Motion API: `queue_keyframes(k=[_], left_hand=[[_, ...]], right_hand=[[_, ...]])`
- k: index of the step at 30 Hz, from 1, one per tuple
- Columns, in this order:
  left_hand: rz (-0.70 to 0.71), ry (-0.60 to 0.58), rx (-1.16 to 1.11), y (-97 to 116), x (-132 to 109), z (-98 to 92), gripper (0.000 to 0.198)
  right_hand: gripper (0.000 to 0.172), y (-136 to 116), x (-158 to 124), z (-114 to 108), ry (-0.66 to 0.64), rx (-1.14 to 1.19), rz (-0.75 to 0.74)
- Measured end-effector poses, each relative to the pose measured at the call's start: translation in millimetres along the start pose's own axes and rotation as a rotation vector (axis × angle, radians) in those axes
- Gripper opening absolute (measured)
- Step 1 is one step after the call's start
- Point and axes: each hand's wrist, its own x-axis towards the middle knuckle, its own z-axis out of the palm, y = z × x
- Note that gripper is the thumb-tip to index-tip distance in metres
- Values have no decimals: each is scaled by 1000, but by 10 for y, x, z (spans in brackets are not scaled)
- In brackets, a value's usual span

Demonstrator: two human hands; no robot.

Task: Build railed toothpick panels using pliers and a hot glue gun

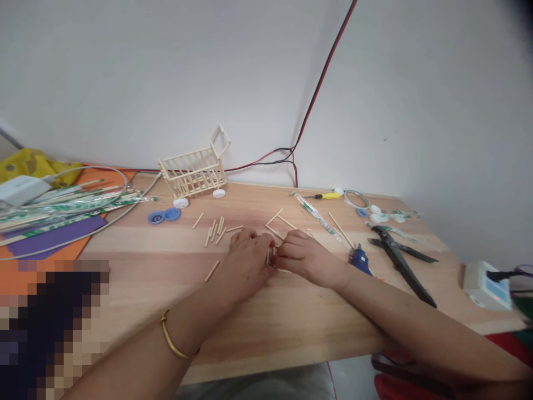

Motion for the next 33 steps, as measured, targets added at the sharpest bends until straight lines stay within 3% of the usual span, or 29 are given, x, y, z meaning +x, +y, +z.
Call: queue_keyframes(k=[8, 13, 33], left_hand=[[4, -7, 25, 37, -8, -12, 33], [81, 31, 89, 21, -44, -24, 8], [213, 4, 237, 108, -119, -100, 15]], right_hand=[[26, -16, 31, -47, -12, 2, 11], [28, -16, 29, -54, -15, -17, 7], [22, -31, -23, -7, -28, 45, 42]])
